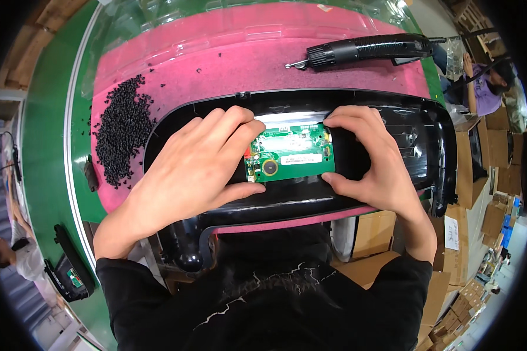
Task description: Assembling circuit boards into plastic housings using an electric screwdriver.
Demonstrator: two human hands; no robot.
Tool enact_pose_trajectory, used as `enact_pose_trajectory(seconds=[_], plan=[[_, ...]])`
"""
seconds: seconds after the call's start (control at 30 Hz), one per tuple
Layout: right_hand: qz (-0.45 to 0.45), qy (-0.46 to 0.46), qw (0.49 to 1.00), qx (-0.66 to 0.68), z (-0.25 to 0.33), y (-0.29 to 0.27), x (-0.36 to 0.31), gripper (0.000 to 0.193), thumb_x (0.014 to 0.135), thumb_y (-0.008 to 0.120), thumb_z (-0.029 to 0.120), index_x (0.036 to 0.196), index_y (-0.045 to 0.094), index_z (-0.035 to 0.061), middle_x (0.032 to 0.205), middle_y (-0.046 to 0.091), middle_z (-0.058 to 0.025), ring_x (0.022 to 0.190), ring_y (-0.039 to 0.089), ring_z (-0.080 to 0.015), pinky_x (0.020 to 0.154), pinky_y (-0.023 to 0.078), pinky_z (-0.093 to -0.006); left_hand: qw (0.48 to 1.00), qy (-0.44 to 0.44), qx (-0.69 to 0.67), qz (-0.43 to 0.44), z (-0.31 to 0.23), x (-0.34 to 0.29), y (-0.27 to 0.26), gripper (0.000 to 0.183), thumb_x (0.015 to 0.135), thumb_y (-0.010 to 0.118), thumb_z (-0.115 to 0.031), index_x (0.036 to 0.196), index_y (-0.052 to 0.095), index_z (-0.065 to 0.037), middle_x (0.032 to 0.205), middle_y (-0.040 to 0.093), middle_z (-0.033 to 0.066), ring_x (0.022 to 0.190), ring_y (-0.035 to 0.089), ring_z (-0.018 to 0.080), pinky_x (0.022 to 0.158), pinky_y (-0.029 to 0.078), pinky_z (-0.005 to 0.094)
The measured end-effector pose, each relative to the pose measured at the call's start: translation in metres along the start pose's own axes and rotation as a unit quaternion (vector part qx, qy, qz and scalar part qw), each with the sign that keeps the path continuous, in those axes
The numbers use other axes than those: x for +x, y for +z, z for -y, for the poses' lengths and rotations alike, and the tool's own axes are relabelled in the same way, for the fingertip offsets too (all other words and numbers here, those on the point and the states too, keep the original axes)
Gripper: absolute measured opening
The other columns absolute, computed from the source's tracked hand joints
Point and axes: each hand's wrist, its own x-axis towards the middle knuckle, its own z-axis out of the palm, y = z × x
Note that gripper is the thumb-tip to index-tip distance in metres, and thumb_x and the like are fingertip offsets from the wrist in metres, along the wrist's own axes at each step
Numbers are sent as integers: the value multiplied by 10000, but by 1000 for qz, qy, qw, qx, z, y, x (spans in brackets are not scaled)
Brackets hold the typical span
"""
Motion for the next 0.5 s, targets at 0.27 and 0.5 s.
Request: enact_pose_trajectory(seconds=[0.27,0.5], plan=[[16,39,999,-7,11,0,4,603,582,763,33,1140,535,31,1145,525,-134,1053,500,-329,918,419,-380,1000,4,15,-7,6,-7,1,650,676,779,-298,1188,492,-17,1129,502,114,994,535,294,832,452,370],[49,90,995,2,27,-3,3,740,575,772,53,1257,486,28,1235,496,-140,1118,487,-296,955,398,-379,996,50,16,-68,17,-17,8,635,708,767,-318,1186,498,3,1120,506,118,986,553,262,801,483,355]])
